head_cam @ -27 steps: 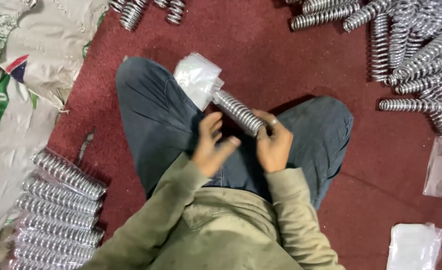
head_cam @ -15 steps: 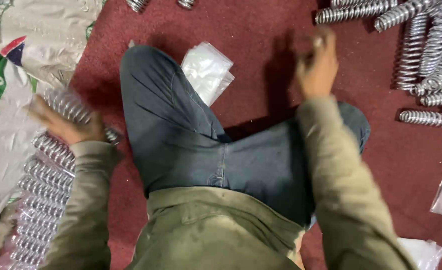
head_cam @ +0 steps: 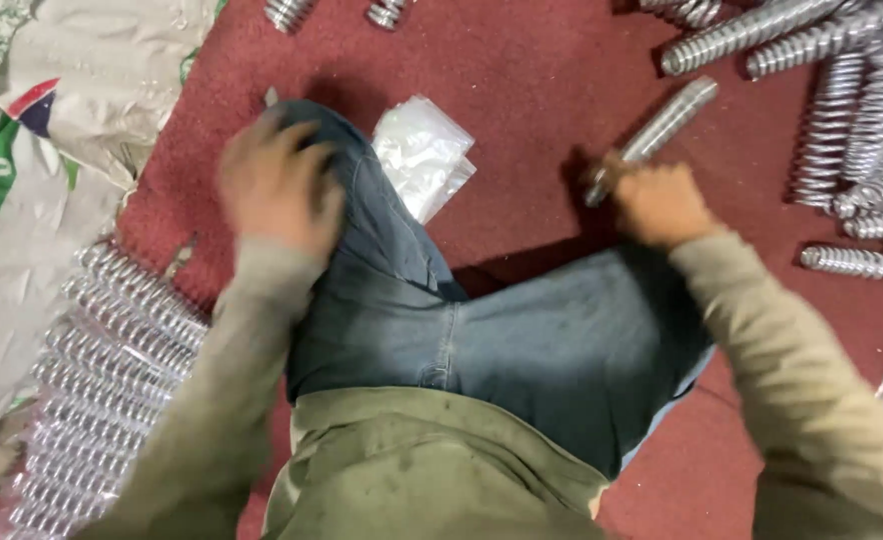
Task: Packing individual metal springs into small plastic bags while sitting on the floor.
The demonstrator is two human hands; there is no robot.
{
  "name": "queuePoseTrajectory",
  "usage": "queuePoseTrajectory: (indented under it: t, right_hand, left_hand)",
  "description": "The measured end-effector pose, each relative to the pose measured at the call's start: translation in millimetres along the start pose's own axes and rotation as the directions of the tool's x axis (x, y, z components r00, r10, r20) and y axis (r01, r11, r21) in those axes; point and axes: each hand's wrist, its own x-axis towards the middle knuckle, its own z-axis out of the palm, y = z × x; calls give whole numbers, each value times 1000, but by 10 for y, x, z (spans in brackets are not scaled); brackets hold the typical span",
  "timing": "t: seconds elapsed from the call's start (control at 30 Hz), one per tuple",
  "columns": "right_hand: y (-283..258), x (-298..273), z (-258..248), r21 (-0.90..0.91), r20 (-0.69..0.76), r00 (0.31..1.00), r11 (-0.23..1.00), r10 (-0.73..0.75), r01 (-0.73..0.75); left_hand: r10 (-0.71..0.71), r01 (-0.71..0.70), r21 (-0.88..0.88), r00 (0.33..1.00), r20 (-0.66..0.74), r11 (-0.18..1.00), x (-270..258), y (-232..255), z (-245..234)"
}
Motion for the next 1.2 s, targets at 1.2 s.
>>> queuePoseTrajectory:
  t: [1.2]
  right_hand:
    - [-1636,-1225,-2216,839,-544,560,375,625,395]
  left_hand:
    - [-158,-64,-959,981,-112,278,-100,1607,-284]
